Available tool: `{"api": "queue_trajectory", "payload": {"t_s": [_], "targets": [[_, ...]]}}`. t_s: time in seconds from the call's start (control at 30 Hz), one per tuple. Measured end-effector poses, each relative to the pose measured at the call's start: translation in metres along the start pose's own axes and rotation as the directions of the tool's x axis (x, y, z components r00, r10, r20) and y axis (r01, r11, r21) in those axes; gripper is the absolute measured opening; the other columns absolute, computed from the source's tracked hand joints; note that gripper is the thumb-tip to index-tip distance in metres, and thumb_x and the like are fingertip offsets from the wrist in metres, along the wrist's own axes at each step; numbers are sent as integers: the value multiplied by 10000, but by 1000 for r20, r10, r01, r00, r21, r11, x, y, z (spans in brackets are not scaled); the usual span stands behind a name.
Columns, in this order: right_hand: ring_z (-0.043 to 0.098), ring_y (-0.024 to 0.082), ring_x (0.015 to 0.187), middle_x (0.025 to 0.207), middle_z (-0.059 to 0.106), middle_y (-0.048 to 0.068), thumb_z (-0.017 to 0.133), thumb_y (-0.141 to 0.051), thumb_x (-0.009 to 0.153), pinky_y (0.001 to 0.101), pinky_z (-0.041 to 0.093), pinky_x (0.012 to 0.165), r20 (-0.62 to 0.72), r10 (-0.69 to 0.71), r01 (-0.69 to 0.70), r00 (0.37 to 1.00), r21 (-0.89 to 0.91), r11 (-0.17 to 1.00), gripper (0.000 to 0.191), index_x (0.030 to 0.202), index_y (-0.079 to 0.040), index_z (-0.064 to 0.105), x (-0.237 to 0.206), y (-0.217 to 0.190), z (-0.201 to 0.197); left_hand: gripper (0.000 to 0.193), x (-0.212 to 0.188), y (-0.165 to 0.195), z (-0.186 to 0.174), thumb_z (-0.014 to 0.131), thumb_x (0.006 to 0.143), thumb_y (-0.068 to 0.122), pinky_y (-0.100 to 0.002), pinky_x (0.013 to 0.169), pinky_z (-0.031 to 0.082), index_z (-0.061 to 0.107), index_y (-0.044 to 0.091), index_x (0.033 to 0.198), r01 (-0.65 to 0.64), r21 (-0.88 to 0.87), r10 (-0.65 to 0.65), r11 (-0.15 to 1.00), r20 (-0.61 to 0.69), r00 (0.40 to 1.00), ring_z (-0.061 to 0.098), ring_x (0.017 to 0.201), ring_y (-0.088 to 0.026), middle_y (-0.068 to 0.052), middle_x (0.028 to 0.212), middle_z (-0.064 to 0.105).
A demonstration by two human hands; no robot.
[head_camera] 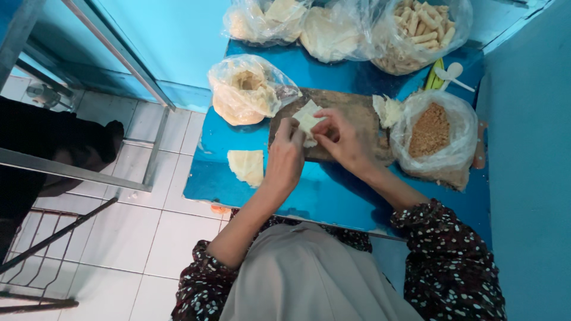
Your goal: The person sits at a small blue table and folds thin white wrapper sheets by hand, pressing each fold flat on a wooden board and setting finished folded pieces aside. They repeatedly take new sheets from a pile, fold them, and stack the completed pieces on the board.
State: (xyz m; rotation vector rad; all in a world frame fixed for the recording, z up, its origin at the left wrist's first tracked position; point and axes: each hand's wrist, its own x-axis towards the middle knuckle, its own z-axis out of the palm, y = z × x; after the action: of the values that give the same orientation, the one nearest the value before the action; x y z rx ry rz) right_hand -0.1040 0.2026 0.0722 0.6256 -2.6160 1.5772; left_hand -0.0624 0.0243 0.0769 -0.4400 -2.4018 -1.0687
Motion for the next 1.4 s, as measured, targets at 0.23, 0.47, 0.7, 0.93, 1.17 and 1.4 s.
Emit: {"api": "queue_trajectory", "payload": {"t_s": [0.23, 0.47, 0.7, 0.93, 1.17, 1.4], "targets": [[760, 226, 927, 1020, 754, 75, 762, -80, 921, 338, 584, 779, 136, -392, 415, 910, -317, 853, 293, 1190, -87, 648, 4, -28, -29, 170, 3, -6, -14, 609, 794, 85, -531, 1081, 403, 641, -45, 899, -353, 441, 321, 825, 149, 936, 544, 1195, -352, -190, 1182, 578], [729, 261, 876, 957, 732, 88, 841, -225, 818, 364, 563, 748, 200, -450, 493, 870, -327, 806, 439, 1183, -61, 661, 9, -33, -34, 155, 21, -27, -17, 607, 821, 19, -516, 1113, 356, 672, -8, 959, -266, 148, 242, 953, 160, 957, 507, 1230, -388, -188, 1219, 581], [744, 190, 784, 859, 752, 27, 794, -133, 830, 314, 565, 702, 104, 87, -70, 991, -159, 985, 237, 1042, -95, 694, 28, -16, -18, 97, 26, -24, -14, 652, 852, 87, -603, 1160, 292, 654, -9, 866, -263, 274, 216, 925, 191, 958, 480, 1241, -409, -235, 1240, 552], [672, 237, 858, 924, 725, 66, 749, -59, 862, 369, 537, 764, 78, -207, 220, 975, -310, 925, 200, 1057, -83, 706, 20, -25, -13, 177, 32, -23, -13, 640, 812, 80, -661, 1169, 224, 694, -21, 947, -230, 292, 215, 928, 85, 973, 418, 1281, -468, -270, 1325, 488], [666, 289, 946, 932, 734, 53, 792, -125, 857, 409, 523, 806, 144, -391, 417, 909, -301, 858, 313, 1120, -66, 632, 24, -31, -25, 80, 32, -31, -23, 632, 803, 67, -727, 1183, 136, 651, -11, 808, -352, 293, 290, 889, 234, 928, 401, 1396, -405, -222, 1513, 450], [745, 162, 833, 898, 752, 34, 746, -61, 901, 314, 565, 741, 57, -47, 57, 997, -184, 981, 292, 1157, -71, 607, 26, -22, -14, 89, 42, -36, -18, 642, 792, 75, -738, 1156, 137, 662, -3, 831, -299, 252, 241, 921, 235, 942, 394, 1371, -442, -276, 1457, 446]]}}
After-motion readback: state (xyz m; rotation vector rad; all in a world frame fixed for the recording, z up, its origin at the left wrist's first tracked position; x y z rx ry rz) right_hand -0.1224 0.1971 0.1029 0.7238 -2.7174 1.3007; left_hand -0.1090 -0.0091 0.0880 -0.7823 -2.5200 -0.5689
